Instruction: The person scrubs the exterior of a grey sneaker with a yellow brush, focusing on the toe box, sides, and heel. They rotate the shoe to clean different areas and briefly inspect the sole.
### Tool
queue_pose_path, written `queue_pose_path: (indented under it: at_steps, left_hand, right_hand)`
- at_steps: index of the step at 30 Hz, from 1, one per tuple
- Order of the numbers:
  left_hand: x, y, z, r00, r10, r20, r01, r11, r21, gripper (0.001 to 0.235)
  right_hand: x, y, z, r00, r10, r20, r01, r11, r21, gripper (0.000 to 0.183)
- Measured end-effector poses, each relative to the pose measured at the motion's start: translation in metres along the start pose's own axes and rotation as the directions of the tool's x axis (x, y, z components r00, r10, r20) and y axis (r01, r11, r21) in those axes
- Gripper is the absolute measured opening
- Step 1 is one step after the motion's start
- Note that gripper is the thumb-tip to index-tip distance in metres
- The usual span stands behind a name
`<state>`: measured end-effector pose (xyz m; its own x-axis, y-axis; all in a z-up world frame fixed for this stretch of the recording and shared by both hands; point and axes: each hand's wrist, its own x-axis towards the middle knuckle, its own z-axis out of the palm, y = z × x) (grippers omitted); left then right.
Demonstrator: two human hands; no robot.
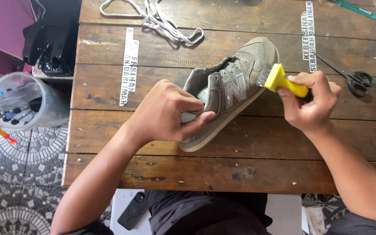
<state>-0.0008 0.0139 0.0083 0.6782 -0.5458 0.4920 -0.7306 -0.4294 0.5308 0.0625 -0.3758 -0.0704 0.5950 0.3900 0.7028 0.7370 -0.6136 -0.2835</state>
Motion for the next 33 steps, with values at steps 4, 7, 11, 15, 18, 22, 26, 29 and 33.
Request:
queue_pose_path:
  at_steps: [4, 7, 11, 15, 18, 22, 26, 29, 33]
  left_hand:
    - [0.000, -0.002, -0.002, 0.999, 0.037, 0.039, -0.037, 0.999, -0.020, 0.058]
    - [-0.001, -0.003, -0.003, 1.000, 0.003, 0.027, -0.002, 0.999, -0.041, 0.060]
    - [0.000, -0.001, -0.003, 0.999, 0.007, 0.033, -0.006, 0.999, -0.042, 0.062]
    - [0.000, -0.005, -0.004, 0.998, -0.003, 0.066, 0.007, 0.998, -0.067, 0.066]
    - [-0.001, -0.003, -0.005, 0.999, -0.039, 0.027, 0.040, 0.998, -0.048, 0.064]
    - [-0.001, -0.002, -0.004, 0.999, -0.016, 0.048, 0.018, 0.999, -0.040, 0.063]
    - [-0.002, -0.003, -0.004, 0.998, -0.041, 0.046, 0.044, 0.997, -0.057, 0.064]
    - [-0.001, -0.002, -0.002, 0.999, -0.022, 0.026, 0.023, 1.000, -0.018, 0.064]
    - [-0.001, 0.001, 0.004, 0.999, -0.030, 0.024, 0.031, 0.998, -0.046, 0.066]
  right_hand:
    - [0.026, 0.041, 0.022, 0.995, 0.097, -0.029, -0.096, 0.995, 0.013, 0.040]
    - [0.017, 0.030, 0.022, 0.986, 0.150, -0.070, -0.152, 0.988, -0.025, 0.049]
    - [0.011, 0.013, 0.003, 0.998, 0.068, -0.013, -0.068, 0.997, -0.040, 0.039]
    - [0.025, 0.053, 0.032, 0.995, 0.073, -0.069, -0.078, 0.995, -0.070, 0.047]
    - [0.010, -0.006, 0.012, 0.999, -0.014, -0.033, 0.016, 0.999, 0.048, 0.033]
    - [0.020, 0.018, 0.014, 0.998, -0.059, -0.024, 0.059, 0.998, 0.001, 0.038]
    - [0.025, 0.019, 0.020, 0.996, 0.076, -0.055, -0.076, 0.997, 0.005, 0.043]
    - [0.009, -0.004, 0.012, 0.999, -0.009, -0.052, 0.011, 1.000, 0.024, 0.042]
    - [0.033, 0.027, 0.018, 0.993, 0.103, -0.051, -0.104, 0.994, -0.025, 0.046]
